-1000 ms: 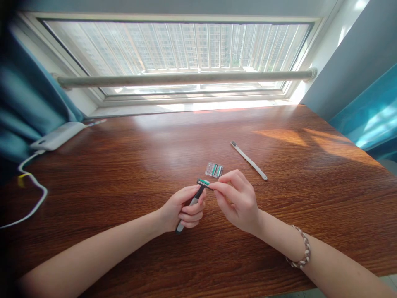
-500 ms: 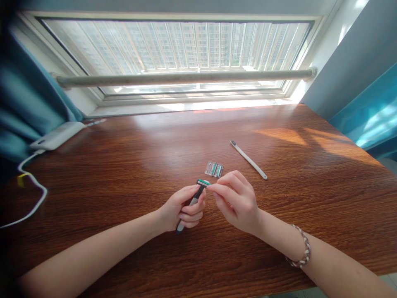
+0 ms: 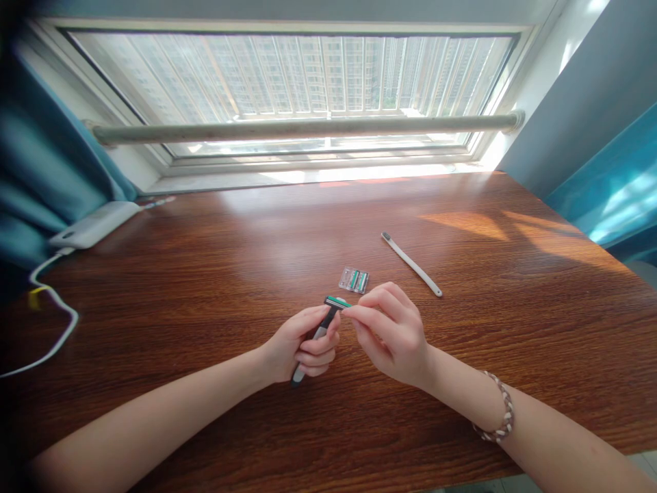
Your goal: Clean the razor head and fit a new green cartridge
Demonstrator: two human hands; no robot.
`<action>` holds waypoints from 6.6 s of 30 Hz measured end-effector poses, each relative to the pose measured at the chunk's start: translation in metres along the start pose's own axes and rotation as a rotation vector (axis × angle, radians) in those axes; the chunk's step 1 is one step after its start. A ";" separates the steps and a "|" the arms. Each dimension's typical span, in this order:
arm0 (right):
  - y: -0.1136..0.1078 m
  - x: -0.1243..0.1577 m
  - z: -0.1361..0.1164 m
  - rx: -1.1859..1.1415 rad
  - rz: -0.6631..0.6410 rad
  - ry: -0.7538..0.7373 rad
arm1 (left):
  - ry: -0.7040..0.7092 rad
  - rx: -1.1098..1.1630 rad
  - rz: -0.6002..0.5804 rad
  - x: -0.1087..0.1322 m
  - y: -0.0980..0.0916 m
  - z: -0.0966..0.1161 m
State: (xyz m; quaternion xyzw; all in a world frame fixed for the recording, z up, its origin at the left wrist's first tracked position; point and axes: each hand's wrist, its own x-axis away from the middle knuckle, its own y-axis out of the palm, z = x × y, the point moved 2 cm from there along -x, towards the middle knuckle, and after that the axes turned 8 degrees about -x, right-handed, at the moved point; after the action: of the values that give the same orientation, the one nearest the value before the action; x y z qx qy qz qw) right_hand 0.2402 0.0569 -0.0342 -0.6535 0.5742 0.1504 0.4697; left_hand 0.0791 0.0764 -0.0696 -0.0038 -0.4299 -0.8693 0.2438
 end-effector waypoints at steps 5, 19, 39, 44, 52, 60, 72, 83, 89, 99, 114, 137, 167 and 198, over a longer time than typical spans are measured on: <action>-0.001 0.000 0.000 0.008 -0.001 0.005 | 0.001 0.005 -0.003 0.000 0.000 0.000; -0.002 0.000 -0.001 0.028 0.001 0.025 | 0.003 0.000 0.006 0.000 0.001 0.000; 0.011 0.001 0.010 -0.509 0.002 0.506 | 0.274 -0.318 0.262 -0.002 0.000 -0.005; 0.012 0.003 0.013 -0.605 0.027 0.542 | 0.230 -0.204 0.174 -0.001 0.000 -0.003; 0.007 0.001 0.001 -0.485 0.023 0.404 | 0.038 0.029 -0.098 0.006 0.000 -0.003; 0.004 0.001 -0.010 -0.475 -0.006 0.280 | -0.036 0.039 -0.167 0.010 0.006 -0.006; 0.003 0.003 -0.014 -0.503 -0.034 0.246 | -0.040 0.013 -0.196 0.010 0.008 -0.008; 0.005 0.003 -0.011 -0.483 -0.005 0.320 | 0.022 0.022 -0.180 0.009 0.005 -0.009; 0.005 0.002 -0.014 -0.521 -0.025 0.309 | 0.014 0.015 -0.210 0.009 0.005 -0.008; 0.004 0.003 -0.014 -0.547 -0.061 0.292 | 0.000 0.008 -0.221 0.010 0.006 -0.008; -0.007 -0.008 0.022 0.123 0.040 0.334 | 0.158 -0.007 0.034 0.004 -0.001 -0.006; -0.001 -0.008 0.005 -0.319 -0.221 0.618 | 0.695 -0.336 0.539 0.005 -0.005 0.008; -0.002 -0.004 0.013 0.160 -0.073 0.540 | 0.717 -0.322 0.557 0.006 -0.005 0.007; -0.003 -0.001 0.006 0.143 -0.045 0.534 | 0.719 -0.338 0.540 0.005 -0.004 0.006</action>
State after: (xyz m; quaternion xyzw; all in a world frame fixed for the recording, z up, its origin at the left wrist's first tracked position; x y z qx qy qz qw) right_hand 0.2446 0.0622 -0.0348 -0.6477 0.6723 -0.0786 0.3497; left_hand 0.0713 0.0809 -0.0673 0.1459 -0.1549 -0.7789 0.5899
